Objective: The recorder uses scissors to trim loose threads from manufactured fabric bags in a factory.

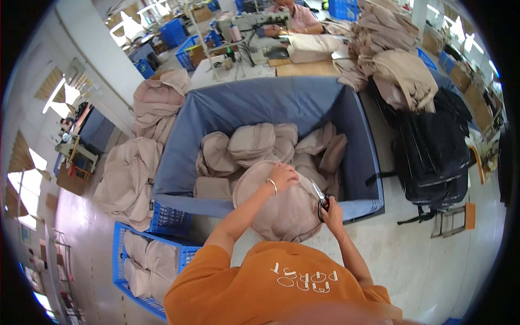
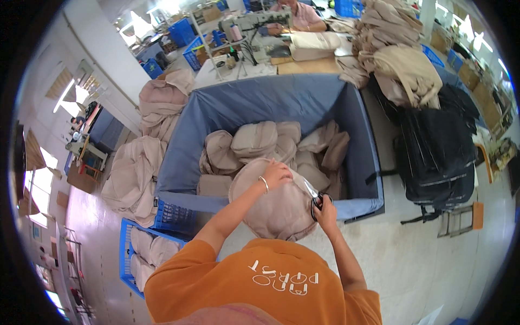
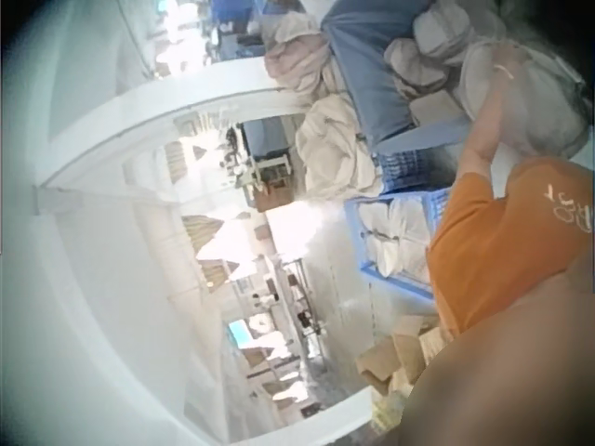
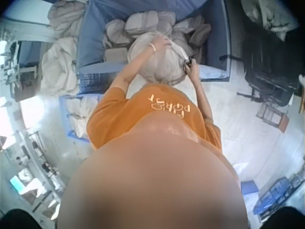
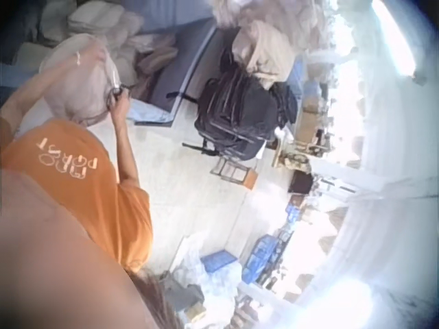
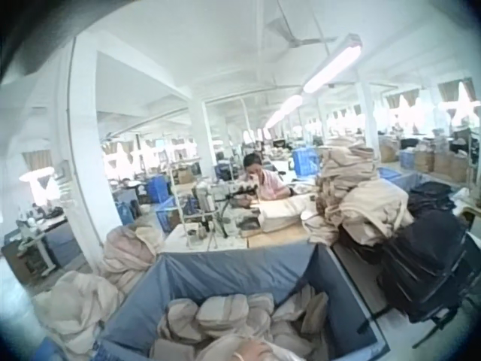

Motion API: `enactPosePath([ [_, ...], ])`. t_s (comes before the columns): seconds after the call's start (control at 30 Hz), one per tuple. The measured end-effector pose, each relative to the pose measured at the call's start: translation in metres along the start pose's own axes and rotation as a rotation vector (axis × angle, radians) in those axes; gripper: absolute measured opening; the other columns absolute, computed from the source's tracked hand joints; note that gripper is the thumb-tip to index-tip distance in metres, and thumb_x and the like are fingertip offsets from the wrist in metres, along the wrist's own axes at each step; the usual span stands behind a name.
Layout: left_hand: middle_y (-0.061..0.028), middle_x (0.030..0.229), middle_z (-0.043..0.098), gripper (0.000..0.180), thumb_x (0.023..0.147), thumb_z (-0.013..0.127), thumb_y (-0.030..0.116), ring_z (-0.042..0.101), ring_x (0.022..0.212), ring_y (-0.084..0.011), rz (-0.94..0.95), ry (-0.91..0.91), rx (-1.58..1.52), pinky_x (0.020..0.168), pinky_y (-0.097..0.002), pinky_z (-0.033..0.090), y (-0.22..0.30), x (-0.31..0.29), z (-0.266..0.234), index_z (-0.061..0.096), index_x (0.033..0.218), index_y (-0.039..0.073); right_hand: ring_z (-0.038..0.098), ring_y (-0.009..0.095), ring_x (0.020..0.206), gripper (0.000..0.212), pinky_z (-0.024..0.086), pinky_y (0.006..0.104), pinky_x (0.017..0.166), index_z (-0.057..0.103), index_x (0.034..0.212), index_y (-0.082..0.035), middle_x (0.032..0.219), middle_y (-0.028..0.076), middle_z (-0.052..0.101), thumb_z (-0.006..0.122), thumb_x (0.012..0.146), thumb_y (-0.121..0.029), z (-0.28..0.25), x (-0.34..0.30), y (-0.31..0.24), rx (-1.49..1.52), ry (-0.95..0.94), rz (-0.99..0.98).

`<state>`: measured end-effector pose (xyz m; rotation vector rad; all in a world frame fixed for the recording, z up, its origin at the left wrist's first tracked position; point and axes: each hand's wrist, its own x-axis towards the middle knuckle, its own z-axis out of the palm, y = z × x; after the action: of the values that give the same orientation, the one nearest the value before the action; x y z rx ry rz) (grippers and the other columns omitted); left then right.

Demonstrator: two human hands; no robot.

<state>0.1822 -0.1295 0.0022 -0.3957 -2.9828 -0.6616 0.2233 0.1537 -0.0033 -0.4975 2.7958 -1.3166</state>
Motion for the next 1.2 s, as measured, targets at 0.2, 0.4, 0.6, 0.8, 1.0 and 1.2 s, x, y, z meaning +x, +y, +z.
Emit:
enactPosePath([
  [0.2,-0.0004,0.102,0.061,0.016,0.081,0.067,0.033,0.052,0.115,-0.0197,-0.034,-0.106,-0.085,0.113,-0.0592,0.011,0.007,0.000,-0.001,0.066,0.090,0.020,0.057,0.042,0.064,0.038,0.043,0.0448,0.058,0.046,0.084,-0.001,0.067,0.022,0.056,0.076,0.078,-0.023,-0.005,-0.008,-0.001,0.085,0.032,0.102],
  [0.4,0.0005,0.105,0.062,0.023,0.085,0.064,0.038,0.052,0.116,-0.0199,-0.025,-0.086,-0.107,0.113,-0.0597,0.005,0.006,-0.006,-0.006,0.068,0.098,0.019,0.058,0.042,0.067,0.028,0.045,0.0445,0.061,0.048,0.087,0.000,0.071,0.024,0.058,0.072,0.080,-0.013,-0.010,-0.015,-0.006,0.069,0.038,0.081],
  [0.6,-0.0045,0.129,0.055,0.039,0.083,0.066,0.037,0.042,0.130,-0.0230,-0.231,0.173,0.027,0.111,-0.0622,0.006,-0.018,-0.023,-0.011,0.063,0.118,0.021,0.056,0.041,0.065,0.031,0.045,0.0440,0.061,0.049,0.087,0.001,0.072,0.023,0.058,0.073,0.079,-0.017,-0.012,-0.013,-0.006,0.055,0.023,0.086],
  [0.8,-0.0081,0.137,0.050,0.057,0.082,0.065,0.042,0.040,0.132,-0.0270,-0.678,0.600,0.075,0.111,-0.0580,0.015,-0.053,-0.082,-0.011,0.052,0.132,0.018,0.061,0.042,0.073,0.023,0.046,0.0457,0.063,0.051,0.090,-0.001,0.078,0.022,0.061,0.069,0.078,-0.009,-0.014,0.002,-0.011,-0.020,0.012,-0.063],
  [1.0,-0.0198,0.134,0.047,0.067,0.077,0.071,0.036,0.041,0.127,-0.0354,-0.862,0.895,0.013,0.105,-0.0466,0.033,-0.019,-0.198,0.035,0.046,0.131,0.005,0.062,0.042,0.078,0.023,0.047,0.0479,0.066,0.052,0.093,-0.003,0.082,0.021,0.063,0.069,0.077,-0.005,-0.001,0.024,-0.025,-0.090,-0.053,-0.181],
  [1.2,-0.0074,0.078,0.064,0.047,0.081,0.073,0.045,0.058,0.070,-0.0167,-1.040,0.133,-0.722,0.066,-0.0325,0.048,0.031,-0.267,0.084,0.064,0.094,0.001,0.062,0.040,0.082,0.024,0.047,0.0471,0.071,0.053,0.092,-0.003,0.086,0.019,0.064,0.071,0.077,-0.007,0.020,0.049,-0.046,-0.129,-0.141,-0.218],
])
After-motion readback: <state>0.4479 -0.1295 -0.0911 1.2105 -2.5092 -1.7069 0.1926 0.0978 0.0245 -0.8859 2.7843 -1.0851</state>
